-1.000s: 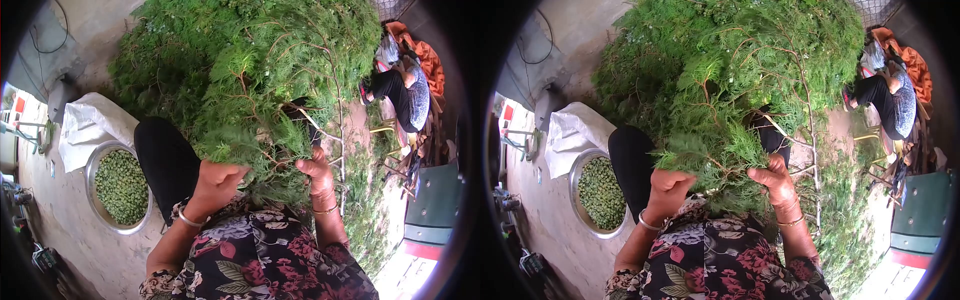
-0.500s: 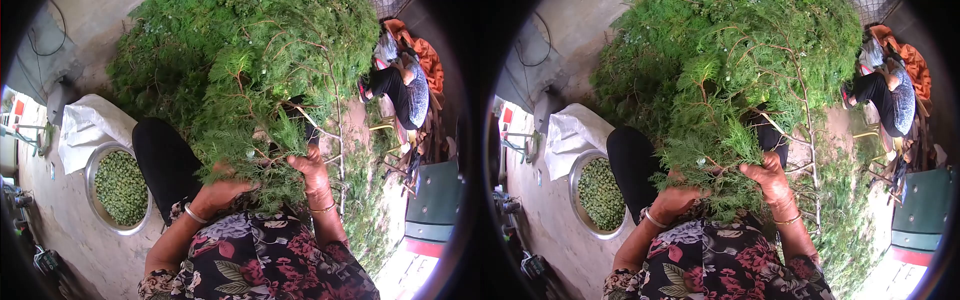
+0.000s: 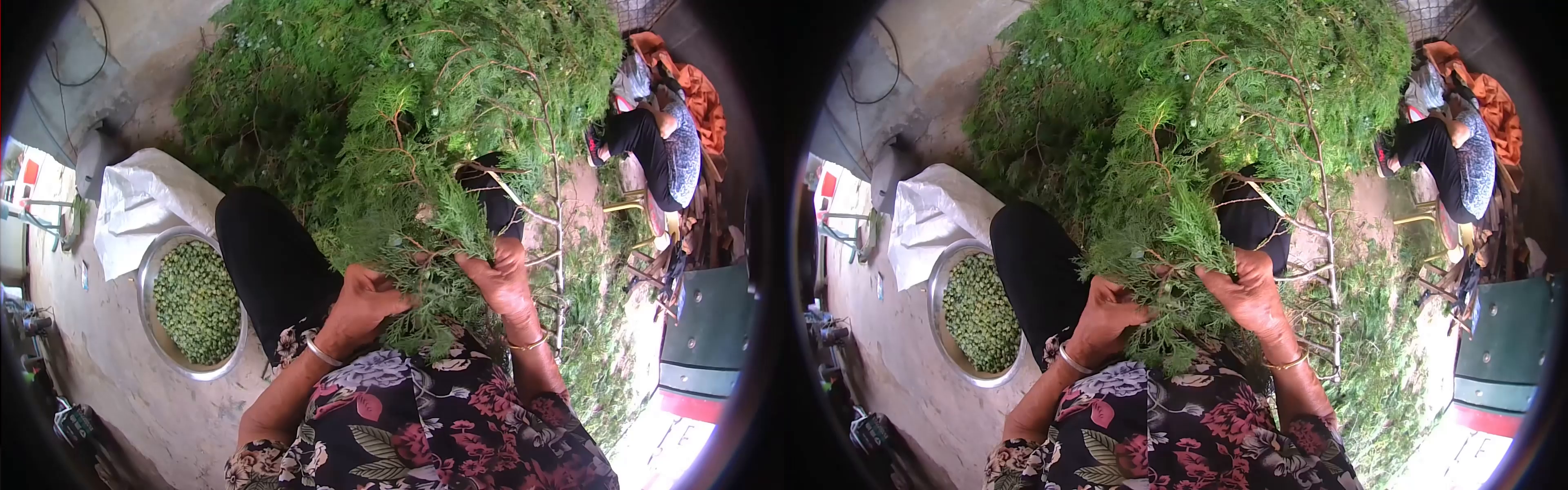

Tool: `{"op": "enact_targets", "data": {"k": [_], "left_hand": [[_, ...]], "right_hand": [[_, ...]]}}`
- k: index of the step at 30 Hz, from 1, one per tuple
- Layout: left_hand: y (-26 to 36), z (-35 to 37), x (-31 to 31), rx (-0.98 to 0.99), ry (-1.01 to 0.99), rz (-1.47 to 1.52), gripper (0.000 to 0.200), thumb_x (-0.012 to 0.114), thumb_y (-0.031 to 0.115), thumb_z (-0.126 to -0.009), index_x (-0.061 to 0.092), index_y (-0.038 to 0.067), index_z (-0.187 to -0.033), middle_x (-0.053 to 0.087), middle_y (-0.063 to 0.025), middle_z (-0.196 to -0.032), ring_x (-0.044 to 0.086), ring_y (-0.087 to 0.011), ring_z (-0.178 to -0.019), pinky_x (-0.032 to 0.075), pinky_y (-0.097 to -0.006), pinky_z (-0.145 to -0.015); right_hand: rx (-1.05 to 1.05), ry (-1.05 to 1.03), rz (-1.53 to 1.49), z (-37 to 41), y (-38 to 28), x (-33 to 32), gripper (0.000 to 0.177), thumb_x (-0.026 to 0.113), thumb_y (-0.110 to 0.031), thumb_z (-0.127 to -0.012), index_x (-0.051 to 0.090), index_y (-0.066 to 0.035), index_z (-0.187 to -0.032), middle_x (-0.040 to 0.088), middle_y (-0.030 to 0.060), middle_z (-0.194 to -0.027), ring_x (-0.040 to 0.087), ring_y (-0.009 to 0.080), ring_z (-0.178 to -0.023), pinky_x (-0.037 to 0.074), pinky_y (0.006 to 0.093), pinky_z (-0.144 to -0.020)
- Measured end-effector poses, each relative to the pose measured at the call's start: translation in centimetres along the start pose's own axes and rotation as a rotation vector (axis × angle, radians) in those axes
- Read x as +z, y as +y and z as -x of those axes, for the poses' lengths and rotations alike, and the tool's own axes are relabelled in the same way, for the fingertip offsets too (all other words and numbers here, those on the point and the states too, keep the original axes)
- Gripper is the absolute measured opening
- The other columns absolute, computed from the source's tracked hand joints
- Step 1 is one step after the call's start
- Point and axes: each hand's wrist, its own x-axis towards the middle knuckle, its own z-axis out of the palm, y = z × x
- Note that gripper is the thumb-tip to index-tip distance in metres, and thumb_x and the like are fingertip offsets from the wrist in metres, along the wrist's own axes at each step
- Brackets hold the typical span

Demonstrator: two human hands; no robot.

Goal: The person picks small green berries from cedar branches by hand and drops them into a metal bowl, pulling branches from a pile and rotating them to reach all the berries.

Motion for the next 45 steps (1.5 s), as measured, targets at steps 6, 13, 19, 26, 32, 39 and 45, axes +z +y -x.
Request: {"op": "enact_targets", "data": {"k": [6, 13, 19, 26, 32, 39, 45], "left_hand": [[-0.3, -0.2, 1.0, 0.097, 0.157, -0.125, 0.019, 0.061, 0.002, -0.082, 0.063, -0.004, -0.100, 0.058, 0.0040, -0.075, 0.047, -0.0019, -0.065, 0.039, -0.0195, -0.055], [-0.1, 0.4, -0.4, -0.047, 0.097, -0.332, 0.015, 0.061, 0.009, -0.085, 0.059, -0.003, -0.076, 0.052, 0.0018, -0.066, 0.046, -0.0043, -0.062, 0.037, -0.0238, -0.049], [-3.0, 1.3, -2.0, 0.124, 0.109, -0.040, 0.025, 0.065, 0.011, -0.080, 0.048, -0.001, -0.066, 0.047, -0.0080, -0.056, 0.050, -0.0165, -0.054, 0.037, -0.0340, -0.047], [1.5, 1.3, -2.5, 0.112, 0.211, -1.135, 0.012, 0.055, 0.001, -0.076, 0.050, -0.002, -0.066, 0.058, -0.0052, -0.068, 0.052, -0.0130, -0.059, 0.042, -0.0285, -0.052], [2.8, 0.7, -0.8, -0.250, 0.159, 0.244, 0.013, 0.059, -0.003, -0.077, 0.051, 0.001, -0.068, 0.059, -0.0085, -0.066, 0.059, -0.0161, -0.055, 0.047, -0.0272, -0.048], [-4.0, -0.6, -3.4, -0.039, 0.108, -0.241, 0.020, 0.067, 0.006, -0.078, 0.059, 0.004, -0.096, 0.061, -0.0127, -0.095, 0.060, -0.0169, -0.077, 0.053, -0.0284, -0.059], [-1.4, 0.5, -2.5, 0.169, -0.062, -0.150, 0.040, 0.068, 0.006, -0.076, 0.056, 0.006, -0.115, 0.059, -0.0077, -0.111, 0.058, -0.0179, -0.095, 0.052, -0.0307, -0.076]], "right_hand": [[0.007, -0.005, 0.092, 0.3, -1.6, 0.6, 0.005, 0.065, -0.002, -0.078, 0.063, 0.000, -0.083, 0.053, -0.0029, -0.060, 0.040, 0.0024, -0.058, 0.038, 0.0234, -0.050], [-0.094, -0.097, 0.137, 0.4, -1.0, 0.5, 0.007, 0.066, -0.002, -0.077, 0.063, 0.000, -0.083, 0.054, 0.0023, -0.060, 0.042, 0.0047, -0.057, 0.040, 0.0254, -0.051], [-0.122, -0.154, 0.235, 0.5, -1.0, 0.1, 0.007, 0.066, -0.001, -0.077, 0.062, 0.000, -0.082, 0.059, 0.0057, -0.063, 0.044, 0.0063, -0.057, 0.041, 0.0267, -0.051], [0.043, 0.026, 0.071, 1.3, -0.8, -1.2, 0.015, 0.068, 0.004, -0.075, 0.069, -0.004, -0.087, 0.067, 0.0021, -0.077, 0.056, 0.0056, -0.064, 0.046, 0.0242, -0.057], [0.032, 0.246, -0.539, 1.9, 0.3, -0.9, 0.035, 0.073, 0.006, -0.070, 0.056, -0.007, -0.097, 0.067, 0.0075, -0.092, 0.060, 0.0130, -0.080, 0.047, 0.0253, -0.071], [0.037, 0.062, -0.496, 1.6, 0.7, -1.3, 0.026, 0.072, 0.005, -0.073, 0.063, -0.003, -0.096, 0.068, 0.0069, -0.091, 0.060, 0.0102, -0.078, 0.048, 0.0242, -0.069], [0.130, -0.055, -0.257, 1.5, 0.0, -1.0, 0.017, 0.070, 0.004, -0.075, 0.069, 0.000, -0.092, 0.067, 0.0014, -0.081, 0.054, 0.0052, -0.066, 0.044, 0.0192, -0.059]]}}
